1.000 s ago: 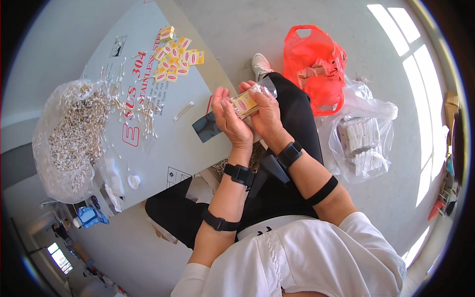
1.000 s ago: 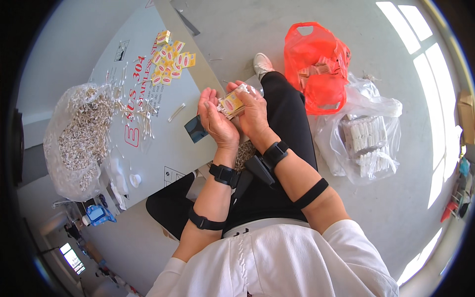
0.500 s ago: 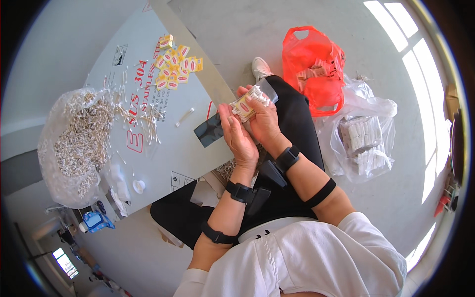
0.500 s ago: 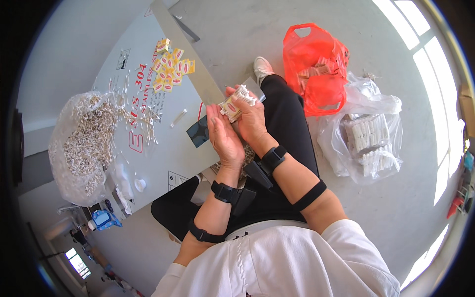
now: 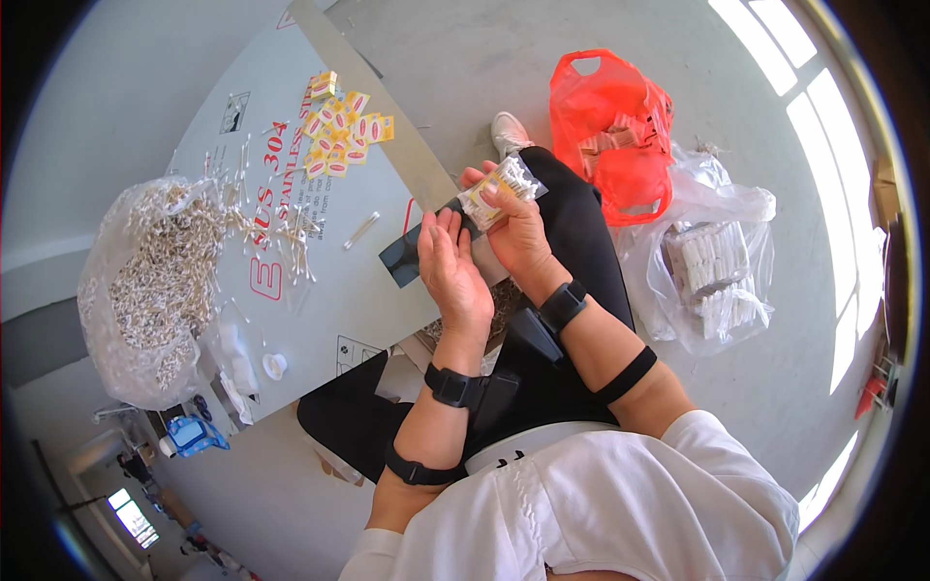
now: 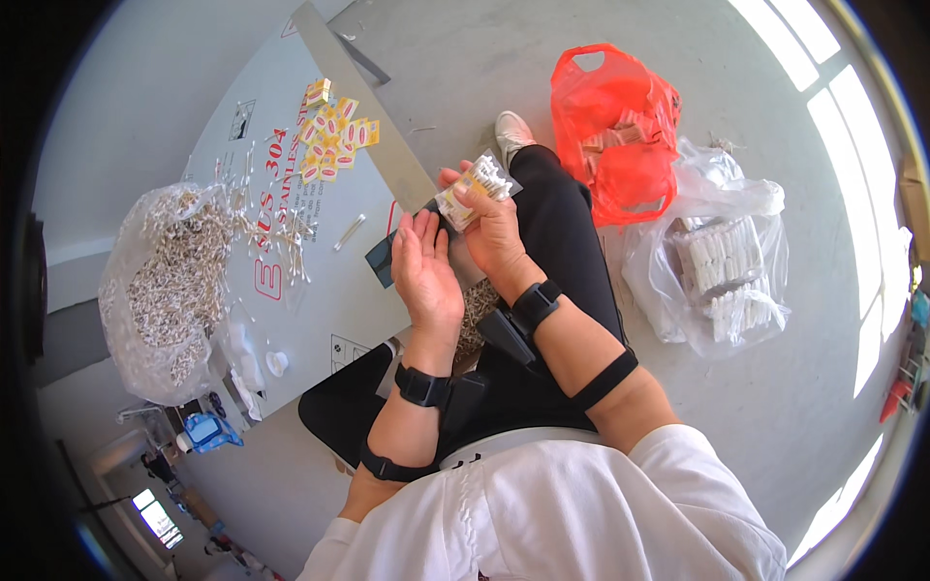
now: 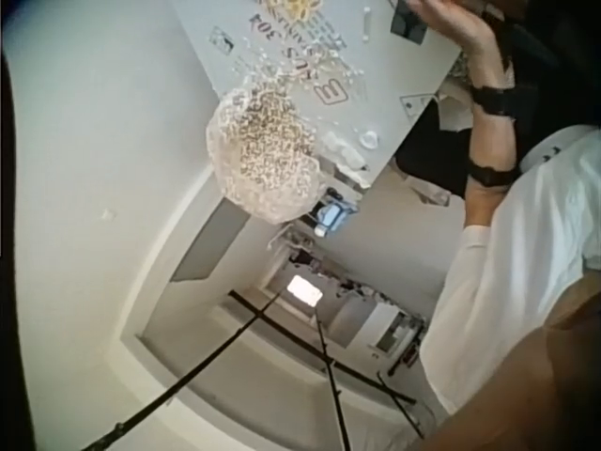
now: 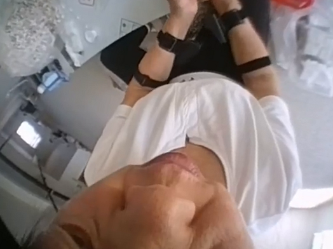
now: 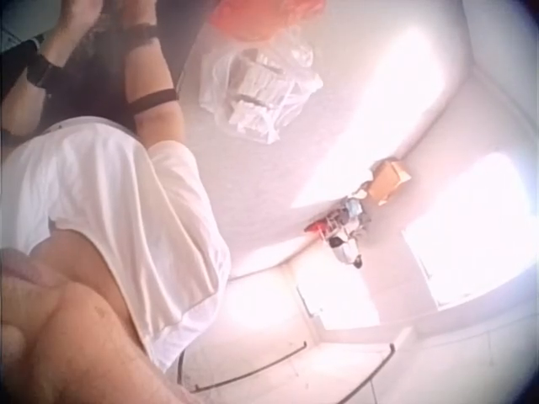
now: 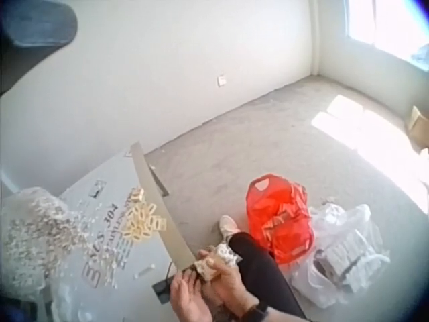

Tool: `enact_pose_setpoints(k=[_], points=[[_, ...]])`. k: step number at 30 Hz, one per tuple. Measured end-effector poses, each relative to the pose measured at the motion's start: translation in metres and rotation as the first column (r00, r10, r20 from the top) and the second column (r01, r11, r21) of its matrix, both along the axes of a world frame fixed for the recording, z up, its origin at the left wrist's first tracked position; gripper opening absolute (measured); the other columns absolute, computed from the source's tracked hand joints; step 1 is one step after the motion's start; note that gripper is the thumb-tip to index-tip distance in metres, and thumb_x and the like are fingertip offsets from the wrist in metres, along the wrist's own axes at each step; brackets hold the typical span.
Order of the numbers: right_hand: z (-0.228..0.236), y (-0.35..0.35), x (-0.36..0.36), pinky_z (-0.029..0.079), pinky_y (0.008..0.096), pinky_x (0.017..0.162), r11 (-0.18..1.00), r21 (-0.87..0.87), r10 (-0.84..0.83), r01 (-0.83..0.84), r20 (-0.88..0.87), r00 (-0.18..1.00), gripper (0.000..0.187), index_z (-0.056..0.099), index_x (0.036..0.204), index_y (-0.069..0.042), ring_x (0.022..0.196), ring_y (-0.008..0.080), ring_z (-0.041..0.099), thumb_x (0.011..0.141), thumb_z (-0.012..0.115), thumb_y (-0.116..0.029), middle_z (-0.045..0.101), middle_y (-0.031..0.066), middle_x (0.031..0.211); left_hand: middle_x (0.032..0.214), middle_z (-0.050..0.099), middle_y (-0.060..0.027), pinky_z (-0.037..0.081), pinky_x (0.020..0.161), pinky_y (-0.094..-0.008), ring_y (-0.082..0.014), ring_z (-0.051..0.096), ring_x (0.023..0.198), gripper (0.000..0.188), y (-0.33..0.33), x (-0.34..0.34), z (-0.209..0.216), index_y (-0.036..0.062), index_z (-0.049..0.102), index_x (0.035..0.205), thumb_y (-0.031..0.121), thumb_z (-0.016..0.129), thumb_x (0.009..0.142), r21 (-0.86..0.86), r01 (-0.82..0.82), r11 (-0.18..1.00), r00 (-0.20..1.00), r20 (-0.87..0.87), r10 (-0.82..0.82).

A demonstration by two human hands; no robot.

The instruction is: Packing cotton swabs into plastic packaging and applying labels.

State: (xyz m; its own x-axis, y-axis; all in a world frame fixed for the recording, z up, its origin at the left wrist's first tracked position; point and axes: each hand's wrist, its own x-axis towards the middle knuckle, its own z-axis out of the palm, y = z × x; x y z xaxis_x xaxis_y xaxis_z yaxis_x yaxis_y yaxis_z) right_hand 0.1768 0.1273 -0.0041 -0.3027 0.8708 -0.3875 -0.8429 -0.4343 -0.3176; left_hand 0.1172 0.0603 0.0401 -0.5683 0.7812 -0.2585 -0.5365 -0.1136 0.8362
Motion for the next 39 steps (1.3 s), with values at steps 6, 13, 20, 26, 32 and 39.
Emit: enact_pose_setpoints(k=[6, 13, 20, 26, 32, 39], points=[[-0.005, 0.011, 0.000, 0.046, 0.0432, 0.102, 0.983, -0.155, -0.101, 0.094, -0.042, 0.994, 0.034, 0.052, 0.122, 0.000, 0.115, 0.0284, 0.059, 0.090, 0.064, -0.005, 0.065, 0.0146, 0.114, 0.143, 0.040, -0.0287, 0.029, 0.115, -0.0468, -0.0363, 0.039, 0.135, 0.070, -0.007, -0.017, -0.003, -0.0085, 0.022, 0.146, 0.041, 0.044, 0.103, -0.132, 0.109, 0.985, 0.987, 0.132, -0.092], [-0.010, 0.002, -0.009, 0.053, 0.0406, 0.092, 0.994, -0.078, -0.074, 0.079, 0.073, 0.995, 0.032, 0.054, 0.118, 0.001, 0.107, 0.0283, 0.064, 0.087, 0.063, 0.004, 0.067, 0.0144, 0.107, 0.144, 0.036, -0.0312, 0.031, 0.114, -0.0451, -0.0366, 0.041, 0.134, 0.075, 0.003, -0.019, 0.000, -0.0103, 0.019, 0.146, 0.047, 0.040, 0.102, -0.078, 0.162, 0.984, 0.969, 0.200, -0.143], [-0.012, 0.003, -0.005, 0.050, 0.0410, 0.097, 0.996, -0.076, -0.049, 0.052, 0.038, 0.998, 0.034, 0.053, 0.118, 0.002, 0.110, 0.0289, 0.062, 0.086, 0.062, 0.005, 0.066, 0.0147, 0.109, 0.144, 0.034, -0.0346, 0.032, 0.114, -0.0479, -0.0404, 0.039, 0.135, 0.082, 0.001, -0.032, 0.002, -0.0087, 0.009, 0.148, 0.052, 0.038, 0.101, -0.103, 0.197, 0.975, 0.965, 0.199, -0.173], [-0.010, 0.003, -0.004, 0.047, 0.0416, 0.102, 0.995, -0.090, -0.033, 0.034, 0.021, 0.999, 0.035, 0.051, 0.120, 0.003, 0.114, 0.0293, 0.060, 0.086, 0.060, 0.005, 0.065, 0.0143, 0.111, 0.144, 0.033, -0.0362, 0.031, 0.115, -0.0500, -0.0416, 0.037, 0.136, 0.080, 0.005, -0.036, -0.005, -0.0076, 0.009, 0.148, 0.050, 0.039, 0.102, 0.013, 0.124, 0.992, 0.910, 0.398, -0.119], [-0.010, 0.002, -0.008, 0.049, 0.0410, 0.099, 0.997, -0.064, -0.033, 0.037, 0.066, 0.997, 0.035, 0.052, 0.120, 0.002, 0.113, 0.0296, 0.061, 0.087, 0.063, 0.005, 0.065, 0.0149, 0.113, 0.142, 0.037, -0.0359, 0.032, 0.114, -0.0503, -0.0416, 0.041, 0.133, 0.078, 0.006, -0.043, -0.004, -0.0074, 0.010, 0.148, 0.050, 0.037, 0.102, 0.013, 0.241, 0.971, 0.929, 0.285, -0.234], [-0.014, 0.002, -0.005, 0.047, 0.0411, 0.102, 0.998, -0.048, -0.040, 0.042, 0.057, 0.998, 0.036, 0.052, 0.121, 0.003, 0.115, 0.0297, 0.060, 0.087, 0.063, 0.005, 0.065, 0.0149, 0.115, 0.134, 0.048, -0.0343, 0.038, 0.108, -0.0453, -0.0372, 0.049, 0.127, 0.075, -0.003, -0.037, 0.002, -0.0072, 0.015, 0.148, 0.050, 0.032, 0.104, -0.137, 0.248, 0.959, 0.938, 0.281, -0.203]])
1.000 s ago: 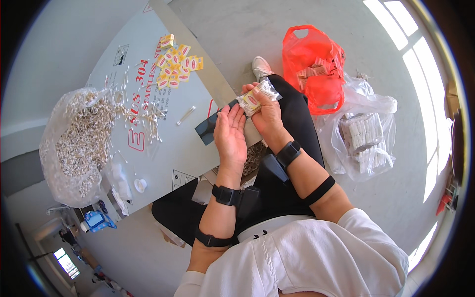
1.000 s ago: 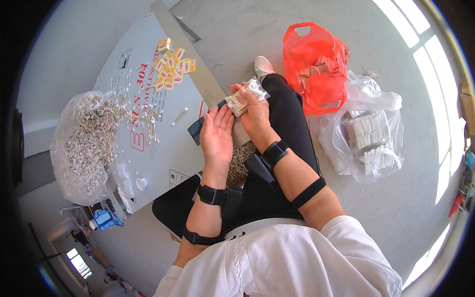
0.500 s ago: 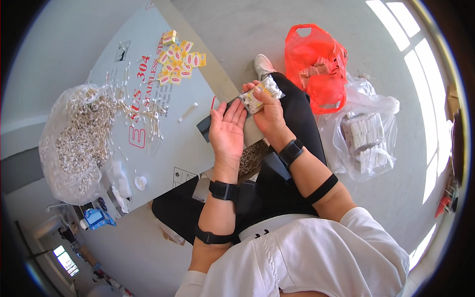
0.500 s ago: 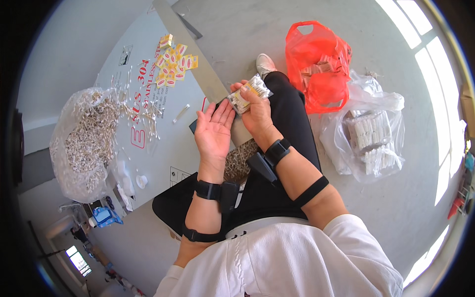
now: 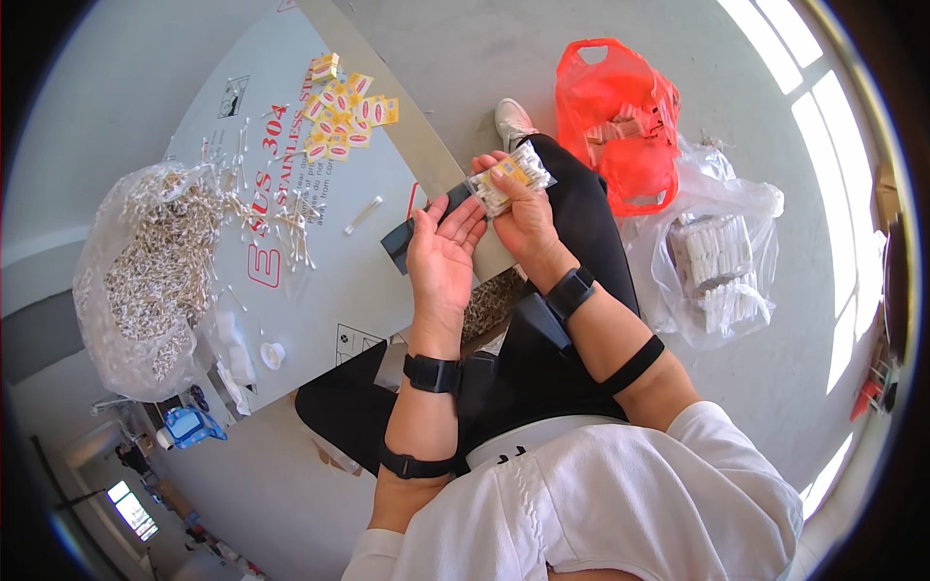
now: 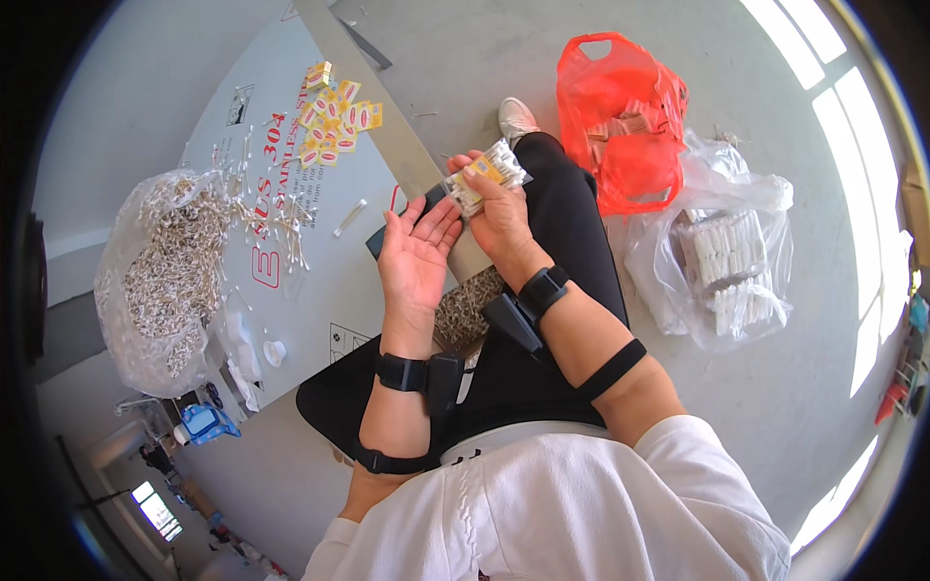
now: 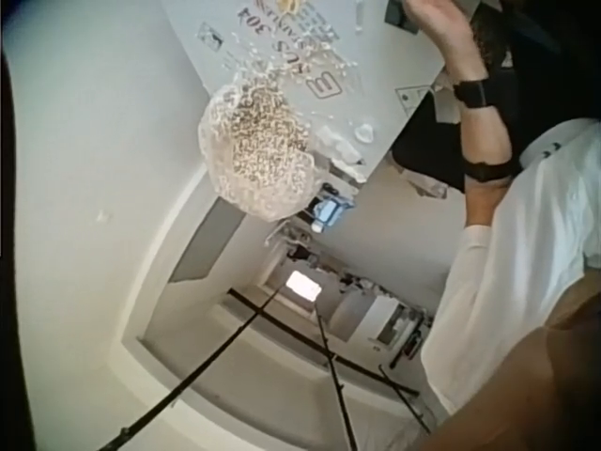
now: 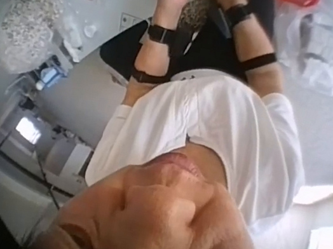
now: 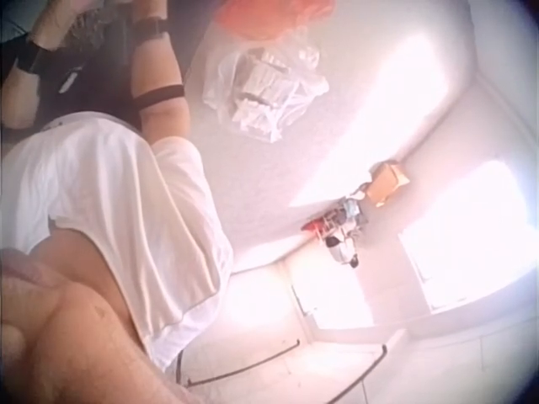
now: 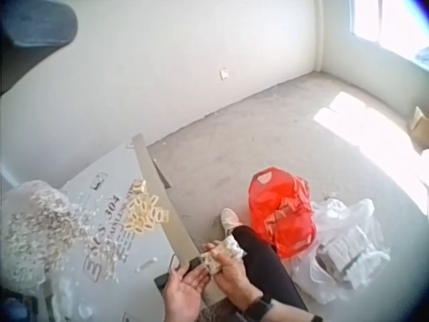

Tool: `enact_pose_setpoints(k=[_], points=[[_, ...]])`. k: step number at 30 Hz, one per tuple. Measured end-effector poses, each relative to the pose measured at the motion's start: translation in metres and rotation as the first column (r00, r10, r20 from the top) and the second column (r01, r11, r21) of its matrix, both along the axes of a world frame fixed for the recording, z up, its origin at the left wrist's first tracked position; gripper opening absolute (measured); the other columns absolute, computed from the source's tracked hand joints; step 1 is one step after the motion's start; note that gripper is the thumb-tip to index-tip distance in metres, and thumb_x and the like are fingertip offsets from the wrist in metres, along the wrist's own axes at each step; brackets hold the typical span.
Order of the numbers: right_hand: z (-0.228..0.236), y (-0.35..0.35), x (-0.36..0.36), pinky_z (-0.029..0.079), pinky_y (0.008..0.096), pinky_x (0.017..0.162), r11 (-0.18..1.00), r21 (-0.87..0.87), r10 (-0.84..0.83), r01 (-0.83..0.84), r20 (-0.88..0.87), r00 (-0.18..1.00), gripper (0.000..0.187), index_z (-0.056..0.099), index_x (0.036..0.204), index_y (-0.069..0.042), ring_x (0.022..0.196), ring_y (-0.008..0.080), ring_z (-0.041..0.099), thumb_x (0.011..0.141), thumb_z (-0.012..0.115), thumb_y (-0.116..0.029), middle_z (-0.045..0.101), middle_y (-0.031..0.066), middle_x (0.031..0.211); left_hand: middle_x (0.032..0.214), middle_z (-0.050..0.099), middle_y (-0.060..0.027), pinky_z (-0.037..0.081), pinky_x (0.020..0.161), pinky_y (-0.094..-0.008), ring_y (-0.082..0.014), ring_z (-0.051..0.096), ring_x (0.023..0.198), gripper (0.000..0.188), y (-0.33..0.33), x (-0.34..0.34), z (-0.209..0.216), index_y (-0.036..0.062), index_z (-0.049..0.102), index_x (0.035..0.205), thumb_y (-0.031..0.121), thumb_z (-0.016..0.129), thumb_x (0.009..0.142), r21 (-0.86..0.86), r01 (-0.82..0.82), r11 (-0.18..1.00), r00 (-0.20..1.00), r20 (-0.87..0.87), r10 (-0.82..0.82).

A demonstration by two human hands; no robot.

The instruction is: Packing cotton swabs into plastic packaging and applying labels.

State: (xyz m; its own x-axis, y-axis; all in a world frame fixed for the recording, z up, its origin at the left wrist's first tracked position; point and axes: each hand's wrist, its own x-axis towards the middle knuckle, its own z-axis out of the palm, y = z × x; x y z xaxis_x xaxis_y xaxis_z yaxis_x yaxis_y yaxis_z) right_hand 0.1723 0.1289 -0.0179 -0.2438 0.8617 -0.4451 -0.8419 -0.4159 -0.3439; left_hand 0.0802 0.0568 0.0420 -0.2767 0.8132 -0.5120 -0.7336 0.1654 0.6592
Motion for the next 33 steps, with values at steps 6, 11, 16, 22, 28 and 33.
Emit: enact_pose_setpoints(k=[6, 11, 16, 22, 28, 33], points=[[0.003, 0.001, -0.001, 0.047, 0.0406, 0.102, 1.000, -0.009, 0.026, -0.026, 0.033, 0.999, 0.035, 0.051, 0.121, 0.003, 0.115, 0.0295, 0.060, 0.087, 0.062, 0.005, 0.065, 0.0148, 0.114, 0.131, 0.053, -0.0290, 0.044, 0.095, -0.0385, -0.0306, 0.055, 0.116, 0.076, 0.005, -0.001, -0.004, -0.0079, 0.019, 0.148, 0.052, 0.034, 0.103, 0.017, 0.042, 0.999, 0.998, -0.042, -0.041], [0.003, 0.002, -0.001, 0.050, 0.0399, 0.098, 0.999, -0.033, 0.005, -0.005, 0.001, 1.000, 0.033, 0.052, 0.119, 0.002, 0.111, 0.0291, 0.062, 0.088, 0.061, 0.004, 0.066, 0.0146, 0.111, 0.127, 0.058, -0.0247, 0.045, 0.092, -0.0372, -0.0273, 0.057, 0.113, 0.067, 0.003, 0.002, -0.009, -0.0067, 0.030, 0.143, 0.045, 0.042, 0.103, 0.025, -0.005, 1.000, 0.997, -0.075, 0.007], [0.002, 0.012, 0.005, 0.052, 0.0401, 0.095, 0.996, -0.075, -0.052, 0.048, -0.052, 0.997, 0.030, 0.053, 0.118, 0.002, 0.109, 0.0293, 0.063, 0.089, 0.062, 0.003, 0.066, 0.0154, 0.110, 0.120, 0.062, -0.0238, 0.049, 0.087, -0.0359, -0.0258, 0.062, 0.105, 0.045, -0.001, 0.002, -0.009, -0.0041, 0.043, 0.132, 0.030, 0.049, 0.102, 0.003, 0.002, 1.000, 0.989, -0.150, -0.002], [0.020, 0.030, 0.034, 0.049, 0.0434, 0.099, 0.975, -0.098, -0.213, 0.201, -0.133, 0.968, 0.035, 0.050, 0.126, 0.003, 0.111, 0.0288, 0.062, 0.092, 0.059, 0.001, 0.064, 0.0145, 0.114, 0.110, 0.066, -0.0203, 0.052, 0.078, -0.0309, -0.0222, 0.066, 0.092, 0.031, -0.009, -0.004, 0.000, -0.0044, 0.053, 0.122, 0.018, 0.053, 0.100, -0.023, 0.009, 1.000, 0.939, -0.343, -0.016], [0.079, 0.011, 0.046, 0.054, 0.0502, 0.093, 0.951, -0.300, 0.030, -0.076, -0.153, 0.988, 0.029, 0.046, 0.122, 0.004, 0.108, 0.0352, 0.062, 0.095, 0.055, -0.001, 0.062, 0.0182, 0.112, 0.113, 0.065, -0.0160, 0.051, 0.084, -0.0301, -0.0200, 0.063, 0.099, 0.025, -0.020, -0.009, 0.025, -0.0021, 0.059, 0.114, 0.002, 0.061, 0.090, 0.115, 0.101, 0.988, 0.757, -0.654, -0.001], [0.095, -0.028, 0.031, 0.057, 0.0519, 0.089, 0.879, -0.361, 0.227, -0.312, -0.259, 0.939, 0.019, 0.047, 0.112, 0.005, 0.102, 0.0374, 0.064, 0.096, 0.053, -0.002, 0.060, 0.0226, 0.109, 0.124, 0.061, -0.0111, 0.045, 0.100, -0.0371, -0.0278, 0.055, 0.117, 0.042, -0.038, -0.018, 0.064, 0.0068, 0.065, 0.112, -0.009, 0.067, 0.073, 0.098, 0.383, 0.918, 0.064, -0.995, 0.079]])
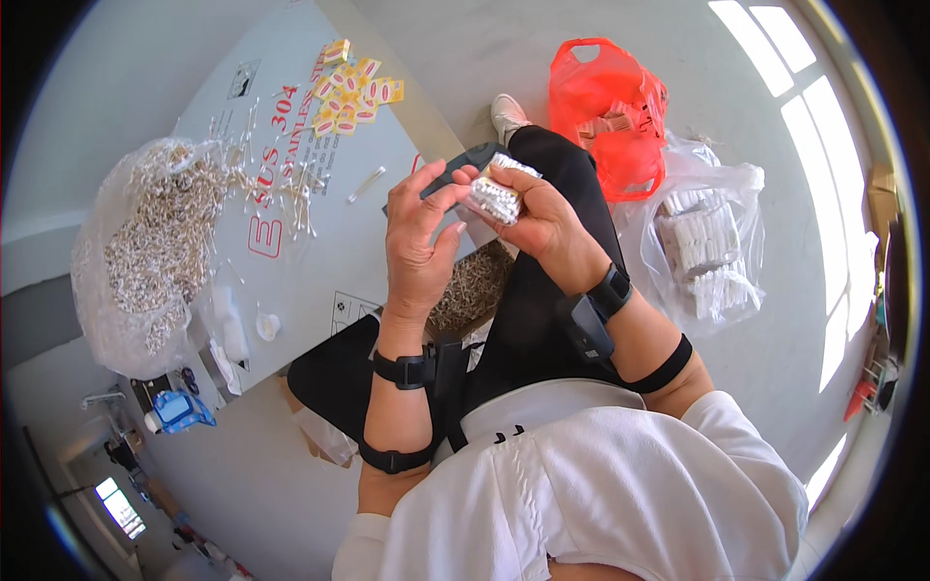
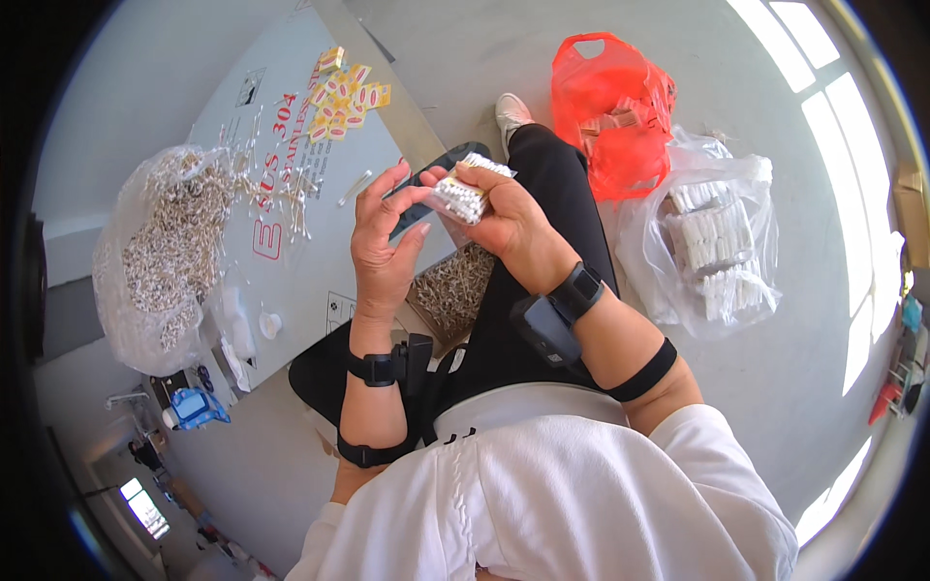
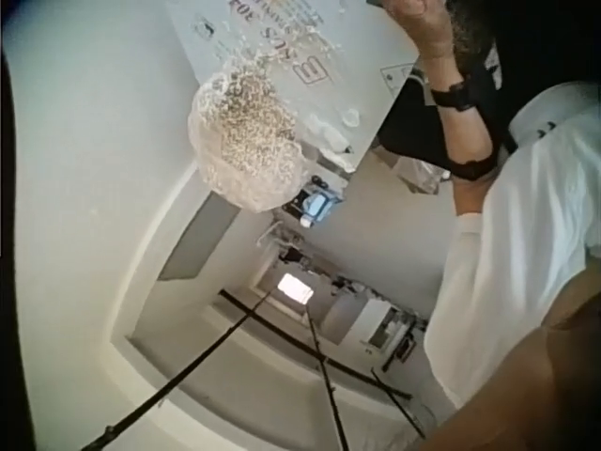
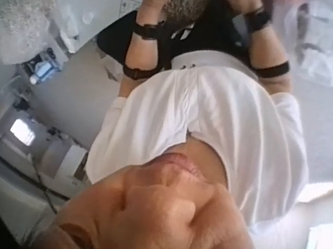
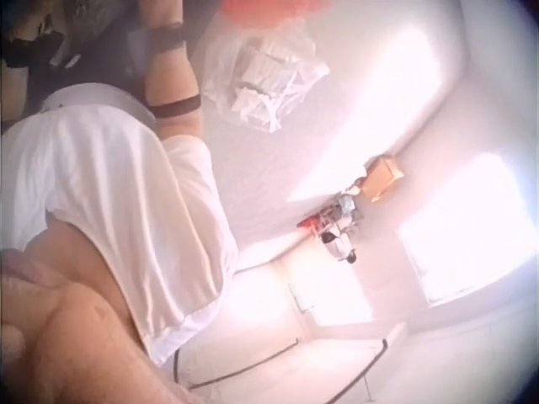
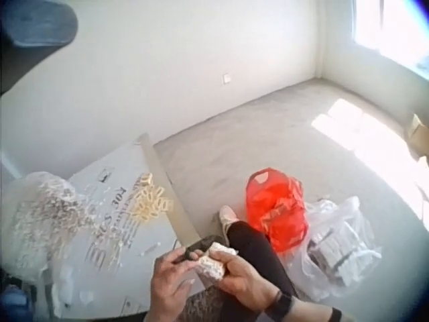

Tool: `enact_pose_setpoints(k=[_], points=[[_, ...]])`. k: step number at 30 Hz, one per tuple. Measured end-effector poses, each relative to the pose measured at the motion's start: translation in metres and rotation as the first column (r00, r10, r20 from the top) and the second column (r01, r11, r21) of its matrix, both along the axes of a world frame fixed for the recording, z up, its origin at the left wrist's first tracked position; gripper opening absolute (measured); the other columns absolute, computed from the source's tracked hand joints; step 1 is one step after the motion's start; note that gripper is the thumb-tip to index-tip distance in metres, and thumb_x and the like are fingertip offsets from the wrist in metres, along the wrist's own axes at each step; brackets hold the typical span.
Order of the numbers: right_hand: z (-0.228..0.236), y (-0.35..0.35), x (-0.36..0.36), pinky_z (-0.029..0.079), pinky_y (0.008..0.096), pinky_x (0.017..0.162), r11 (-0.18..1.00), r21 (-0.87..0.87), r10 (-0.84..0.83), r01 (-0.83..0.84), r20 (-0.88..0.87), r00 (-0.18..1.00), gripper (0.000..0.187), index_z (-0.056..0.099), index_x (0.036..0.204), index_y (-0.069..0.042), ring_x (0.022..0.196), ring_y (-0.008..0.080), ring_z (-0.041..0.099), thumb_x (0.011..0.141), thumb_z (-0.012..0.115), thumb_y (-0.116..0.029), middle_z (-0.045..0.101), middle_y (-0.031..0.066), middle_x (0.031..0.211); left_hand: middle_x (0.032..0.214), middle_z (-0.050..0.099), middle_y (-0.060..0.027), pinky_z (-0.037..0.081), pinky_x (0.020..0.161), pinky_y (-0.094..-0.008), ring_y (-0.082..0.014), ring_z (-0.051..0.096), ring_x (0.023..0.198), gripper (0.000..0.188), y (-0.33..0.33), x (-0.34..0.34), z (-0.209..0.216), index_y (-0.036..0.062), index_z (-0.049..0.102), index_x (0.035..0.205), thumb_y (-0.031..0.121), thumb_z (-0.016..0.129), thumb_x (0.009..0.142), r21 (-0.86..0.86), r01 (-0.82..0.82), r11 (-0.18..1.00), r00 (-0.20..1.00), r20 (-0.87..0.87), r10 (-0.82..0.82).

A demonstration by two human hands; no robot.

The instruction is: Packing cotton swabs into plastic packaging and applying labels.

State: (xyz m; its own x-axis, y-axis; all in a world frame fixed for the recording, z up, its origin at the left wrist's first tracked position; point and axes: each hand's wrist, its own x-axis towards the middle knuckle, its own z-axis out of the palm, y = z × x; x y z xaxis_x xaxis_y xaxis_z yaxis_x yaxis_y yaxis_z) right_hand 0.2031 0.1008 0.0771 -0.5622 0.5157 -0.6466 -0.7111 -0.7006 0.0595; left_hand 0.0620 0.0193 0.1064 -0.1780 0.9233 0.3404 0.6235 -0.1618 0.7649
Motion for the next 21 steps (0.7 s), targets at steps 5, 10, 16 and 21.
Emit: enact_pose_setpoints(k=[5, 10, 16, 21], points=[[-0.019, -0.038, -0.025, 0.058, 0.0493, 0.087, 0.983, -0.017, 0.183, -0.185, -0.084, 0.979, 0.020, 0.050, 0.113, 0.005, 0.099, 0.0370, 0.066, 0.095, 0.053, -0.003, 0.061, 0.0217, 0.109, 0.128, 0.060, -0.0082, 0.039, 0.106, -0.0404, -0.0292, 0.049, 0.126, 0.047, -0.029, -0.034, -0.001, 0.0079, 0.067, 0.112, -0.001, 0.074, 0.066, -0.078, 0.252, 0.965, 0.952, 0.197, -0.233], [-0.050, -0.065, -0.040, 0.057, 0.0454, 0.087, 0.941, 0.039, 0.329, -0.335, -0.330, 0.885, 0.020, 0.056, 0.111, 0.004, 0.100, 0.0332, 0.066, 0.098, 0.050, -0.010, 0.064, 0.0199, 0.105, 0.127, 0.061, -0.0101, 0.049, 0.095, -0.0337, -0.0196, 0.059, 0.111, 0.049, -0.046, -0.050, -0.014, 0.0022, 0.064, 0.116, 0.004, 0.077, 0.069, -0.333, 0.376, 0.865, 0.829, 0.537, -0.154], [-0.047, -0.072, -0.063, 0.056, 0.0458, 0.086, 0.928, -0.047, 0.351, -0.370, -0.226, 0.909, 0.022, 0.054, 0.113, 0.002, 0.103, 0.0329, 0.064, 0.100, 0.046, -0.014, 0.062, 0.0187, 0.112, 0.114, 0.064, -0.0100, 0.053, 0.081, -0.0293, -0.0148, 0.063, 0.097, 0.050, -0.054, -0.055, -0.030, -0.0032, 0.063, 0.114, 0.006, 0.081, 0.068, -0.370, 0.339, 0.865, 0.782, 0.622, -0.041], [-0.046, -0.065, -0.072, 0.056, 0.0480, 0.086, 0.922, -0.189, 0.345, -0.337, 0.013, 0.938, 0.021, 0.053, 0.114, 0.000, 0.102, 0.0342, 0.064, 0.100, 0.045, -0.014, 0.060, 0.0185, 0.112, 0.097, 0.067, -0.0061, 0.053, 0.080, -0.0283, -0.0136, 0.064, 0.089, 0.044, -0.043, -0.061, -0.034, -0.0022, 0.066, 0.108, 0.007, 0.081, 0.068, -0.413, 0.304, 0.858, 0.834, 0.551, -0.030]])
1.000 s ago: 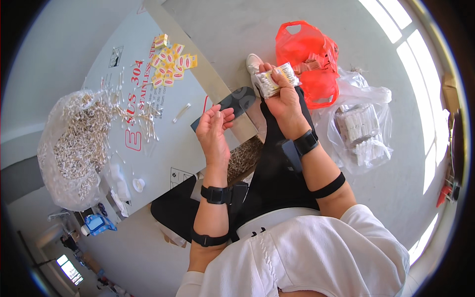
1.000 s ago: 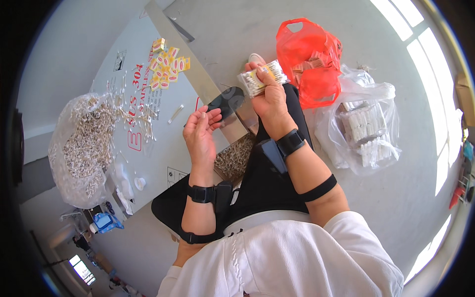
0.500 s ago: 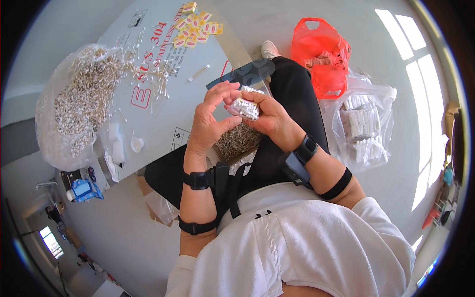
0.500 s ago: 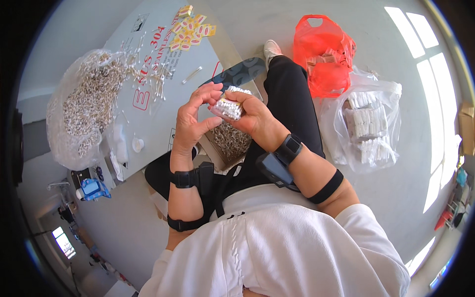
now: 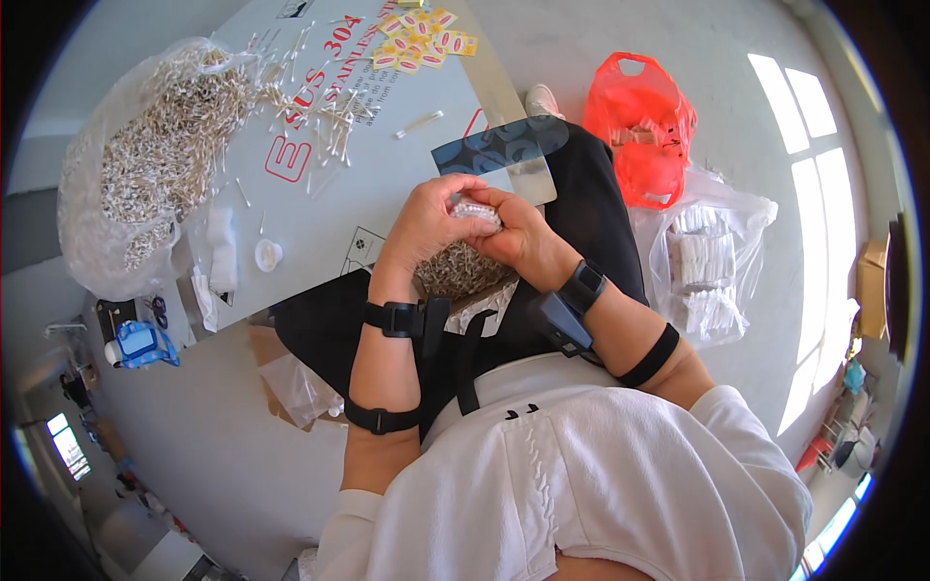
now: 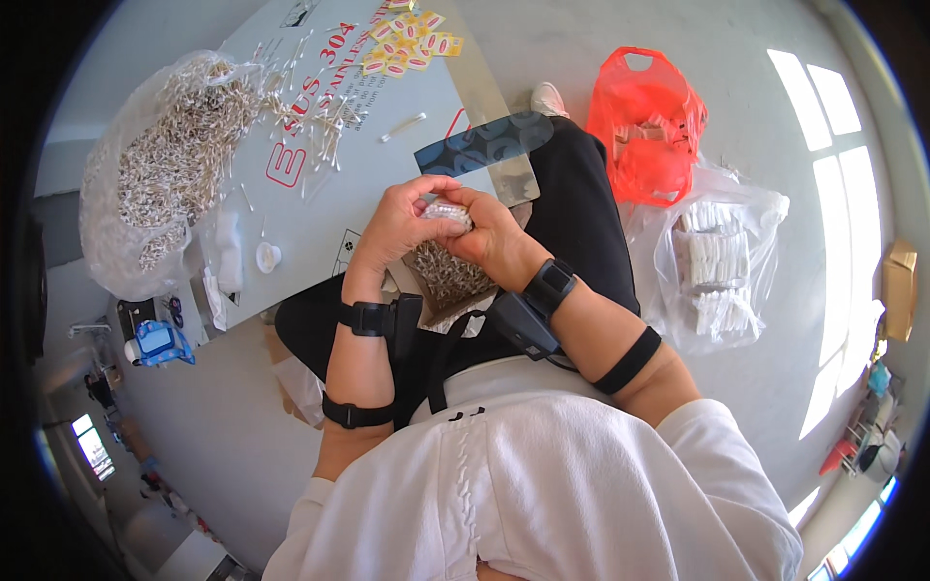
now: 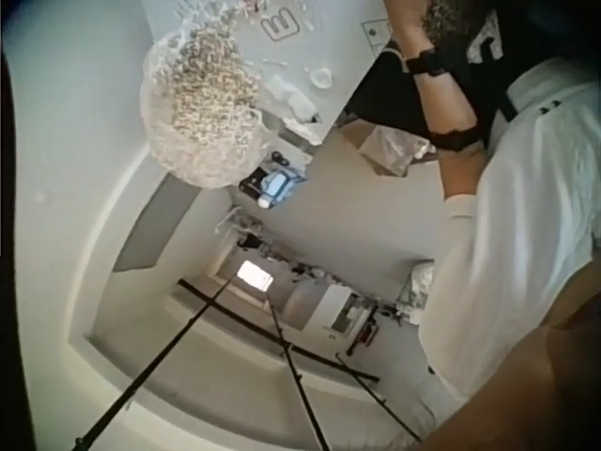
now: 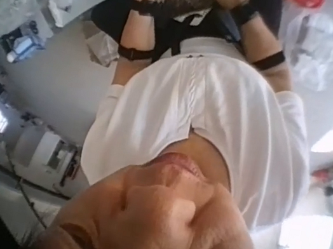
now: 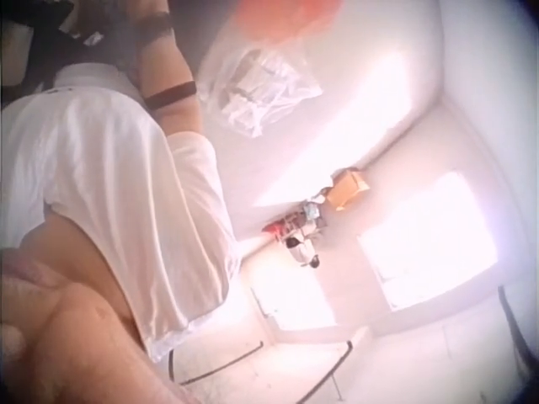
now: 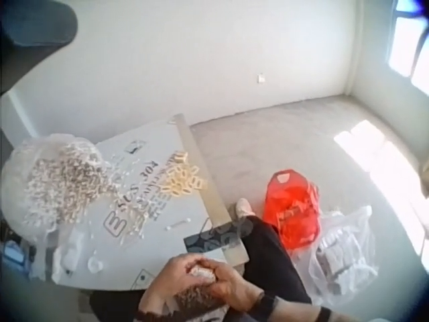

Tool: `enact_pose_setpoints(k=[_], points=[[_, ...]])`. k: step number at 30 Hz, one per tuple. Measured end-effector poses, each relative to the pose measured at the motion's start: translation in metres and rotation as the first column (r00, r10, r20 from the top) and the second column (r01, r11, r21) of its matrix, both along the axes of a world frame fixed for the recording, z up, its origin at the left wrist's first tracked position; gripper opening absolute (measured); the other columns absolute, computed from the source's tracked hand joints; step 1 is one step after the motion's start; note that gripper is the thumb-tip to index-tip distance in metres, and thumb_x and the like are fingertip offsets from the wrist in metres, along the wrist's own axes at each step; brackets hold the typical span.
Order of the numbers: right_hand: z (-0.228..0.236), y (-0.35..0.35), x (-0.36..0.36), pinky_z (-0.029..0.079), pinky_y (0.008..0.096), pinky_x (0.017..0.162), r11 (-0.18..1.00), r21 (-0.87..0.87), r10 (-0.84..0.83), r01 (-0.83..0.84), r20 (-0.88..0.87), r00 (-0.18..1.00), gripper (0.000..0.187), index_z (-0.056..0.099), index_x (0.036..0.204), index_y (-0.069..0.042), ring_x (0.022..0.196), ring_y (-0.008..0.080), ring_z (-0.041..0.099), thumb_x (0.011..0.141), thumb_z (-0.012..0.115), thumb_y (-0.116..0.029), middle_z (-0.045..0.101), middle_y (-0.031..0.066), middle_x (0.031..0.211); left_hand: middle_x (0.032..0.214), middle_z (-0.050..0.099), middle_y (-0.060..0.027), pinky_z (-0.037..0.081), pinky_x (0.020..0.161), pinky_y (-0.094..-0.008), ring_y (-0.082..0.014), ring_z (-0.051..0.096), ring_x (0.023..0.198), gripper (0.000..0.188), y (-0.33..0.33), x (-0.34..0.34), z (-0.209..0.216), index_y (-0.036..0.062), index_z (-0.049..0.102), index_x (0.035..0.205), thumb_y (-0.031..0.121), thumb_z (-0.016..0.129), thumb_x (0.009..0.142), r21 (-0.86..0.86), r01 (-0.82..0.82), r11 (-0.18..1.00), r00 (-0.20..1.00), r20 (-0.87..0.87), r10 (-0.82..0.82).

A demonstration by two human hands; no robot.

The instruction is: Packing cotton swabs into plastic packaging and applying labels.

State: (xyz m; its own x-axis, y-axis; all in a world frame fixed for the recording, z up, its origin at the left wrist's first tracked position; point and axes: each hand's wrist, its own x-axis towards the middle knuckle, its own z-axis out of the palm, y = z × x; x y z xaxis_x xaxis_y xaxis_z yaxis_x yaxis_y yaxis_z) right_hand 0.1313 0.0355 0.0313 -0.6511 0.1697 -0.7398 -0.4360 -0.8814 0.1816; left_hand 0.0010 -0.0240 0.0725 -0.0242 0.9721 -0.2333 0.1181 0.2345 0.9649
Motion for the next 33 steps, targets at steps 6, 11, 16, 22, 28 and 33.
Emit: enact_pose_setpoints(k=[6, 11, 16, 22, 28, 33], points=[[0.011, 0.006, 0.001, 0.057, 0.0487, 0.085, 0.997, 0.077, 0.003, -0.001, -0.023, 1.000, 0.023, 0.053, 0.114, 0.000, 0.101, 0.0349, 0.064, 0.102, 0.043, -0.017, 0.059, 0.0200, 0.111, 0.092, 0.070, -0.0048, 0.053, 0.080, -0.0283, -0.0108, 0.064, 0.087, 0.036, 0.017, -0.001, 0.000, -0.0008, 0.069, 0.105, 0.008, 0.079, 0.071, -0.070, 0.000, 0.998, 1.000, -0.016, -0.002], [0.055, 0.009, 0.036, 0.057, 0.0354, 0.078, 0.796, 0.413, 0.334, -0.442, 0.309, 0.891, 0.026, 0.055, 0.113, 0.001, 0.095, 0.0258, 0.066, 0.101, 0.049, -0.021, 0.060, 0.0149, 0.111, 0.090, 0.070, -0.0053, 0.051, 0.079, -0.0272, -0.0118, 0.064, 0.084, 0.031, 0.016, -0.008, -0.011, -0.0013, 0.070, 0.102, 0.009, 0.077, 0.073, -0.011, -0.088, 0.996, 0.994, -0.067, 0.087], [0.059, 0.016, 0.056, 0.051, 0.0291, 0.064, -0.263, 0.770, -0.227, -0.582, 0.536, 0.813, 0.026, 0.066, 0.099, -0.006, 0.081, 0.0162, 0.067, 0.075, 0.072, 0.004, 0.063, 0.0051, 0.104, 0.087, 0.068, -0.0039, 0.049, 0.074, -0.0238, -0.0103, 0.061, 0.080, 0.023, 0.022, -0.002, -0.009, -0.0011, 0.069, 0.096, 0.008, 0.076, 0.076, -0.052, -0.121, 0.991, 0.991, 0.045, 0.123], [0.051, 0.029, 0.044, 0.054, 0.0357, 0.067, -0.748, 0.323, -0.432, -0.580, 0.426, 0.795, 0.021, 0.063, 0.089, -0.008, 0.079, 0.0287, 0.064, 0.071, 0.070, 0.001, 0.061, 0.0060, 0.092, 0.092, 0.067, -0.0034, 0.049, 0.074, -0.0251, -0.0097, 0.060, 0.083, 0.025, 0.021, -0.005, -0.014, 0.0000, 0.066, 0.098, 0.009, 0.078, 0.078, 0.067, -0.156, 0.985, 0.987, -0.021, 0.158], [0.050, 0.042, 0.046, 0.053, 0.0359, 0.067, -0.795, 0.285, -0.421, -0.535, 0.376, 0.825, 0.016, 0.059, 0.082, -0.003, 0.079, 0.0296, 0.064, 0.073, 0.072, 0.000, 0.063, 0.0090, 0.090, 0.095, 0.064, -0.0015, 0.050, 0.071, -0.0292, -0.0177, 0.061, 0.090, 0.031, 0.004, -0.007, 0.014, 0.0035, 0.064, 0.093, 0.000, 0.079, 0.066, 0.425, 0.045, 0.904, 0.862, -0.474, 0.180], [0.054, 0.048, 0.041, 0.052, 0.0369, 0.069, -0.837, 0.258, -0.375, -0.483, 0.372, 0.849, 0.016, 0.059, 0.079, -0.003, 0.080, 0.0294, 0.063, 0.071, 0.073, -0.001, 0.063, 0.0084, 0.088, 0.089, 0.060, -0.0041, 0.051, 0.069, -0.0345, -0.0241, 0.060, 0.085, 0.026, 0.004, -0.003, 0.017, 0.0036, 0.061, 0.081, -0.004, 0.076, 0.061, 0.526, 0.166, 0.835, 0.716, -0.646, 0.265]])
